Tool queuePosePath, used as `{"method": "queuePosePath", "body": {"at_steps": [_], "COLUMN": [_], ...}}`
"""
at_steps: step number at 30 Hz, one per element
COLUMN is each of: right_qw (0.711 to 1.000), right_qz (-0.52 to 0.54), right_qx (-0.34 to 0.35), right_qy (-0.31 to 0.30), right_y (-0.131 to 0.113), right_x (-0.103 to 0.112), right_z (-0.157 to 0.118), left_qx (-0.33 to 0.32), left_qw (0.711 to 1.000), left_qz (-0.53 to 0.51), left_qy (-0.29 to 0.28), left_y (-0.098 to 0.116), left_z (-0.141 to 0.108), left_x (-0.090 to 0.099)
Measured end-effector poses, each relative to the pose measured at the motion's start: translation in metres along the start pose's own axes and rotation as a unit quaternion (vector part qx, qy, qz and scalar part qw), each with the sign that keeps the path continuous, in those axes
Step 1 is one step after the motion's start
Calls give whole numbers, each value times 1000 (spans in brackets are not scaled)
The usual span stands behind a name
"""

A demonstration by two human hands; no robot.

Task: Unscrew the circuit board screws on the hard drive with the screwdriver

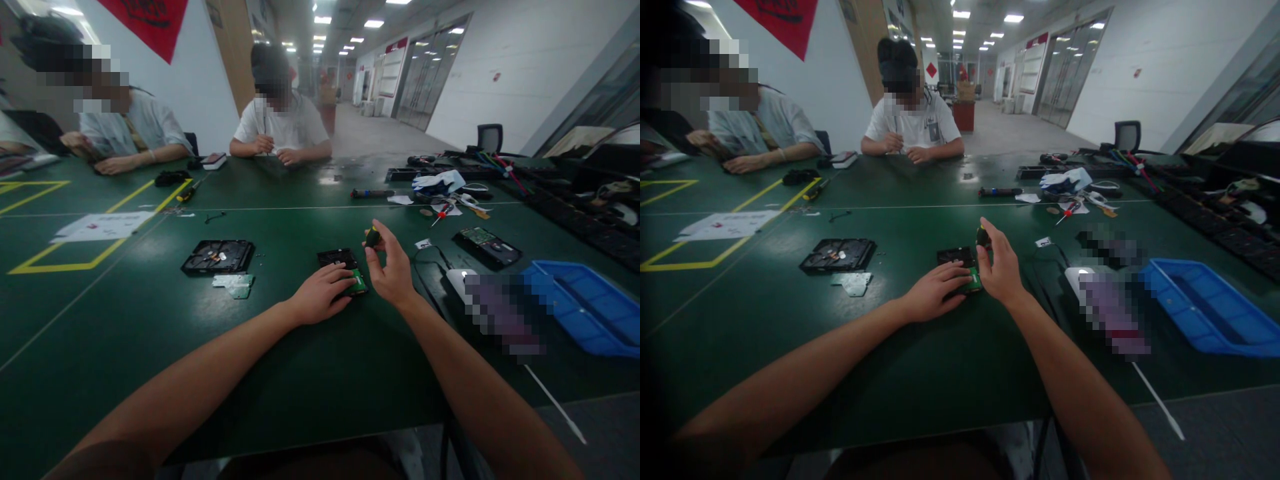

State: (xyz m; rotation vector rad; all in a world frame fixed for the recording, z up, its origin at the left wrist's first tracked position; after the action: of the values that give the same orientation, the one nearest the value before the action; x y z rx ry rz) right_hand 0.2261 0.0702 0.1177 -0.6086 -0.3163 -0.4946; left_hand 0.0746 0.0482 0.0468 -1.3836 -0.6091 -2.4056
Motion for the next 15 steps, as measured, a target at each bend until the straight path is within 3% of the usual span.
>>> {"method": "queuePosePath", "body": {"at_steps": [15], "right_qw": [1000], "right_qz": [-23], "right_qx": [-6], "right_qy": [19], "right_y": [1], "right_x": [5], "right_z": [1], "left_qx": [6], "left_qw": [1000], "left_qz": [3], "left_qy": [-4], "left_y": [0], "left_z": [0], "left_x": [0]}}
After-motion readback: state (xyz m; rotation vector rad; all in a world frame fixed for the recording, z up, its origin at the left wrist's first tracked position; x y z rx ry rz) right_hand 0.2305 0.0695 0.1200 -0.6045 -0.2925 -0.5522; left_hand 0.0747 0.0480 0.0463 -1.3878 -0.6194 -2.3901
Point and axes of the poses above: each hand's wrist, its own z-axis towards the middle knuckle, its own x-axis out of the back of the hand, y = z × x, the point moved 9 cm from there along z, towards the middle knuckle, and after that the axes turned 3 degrees about z, right-handed, at the moved point
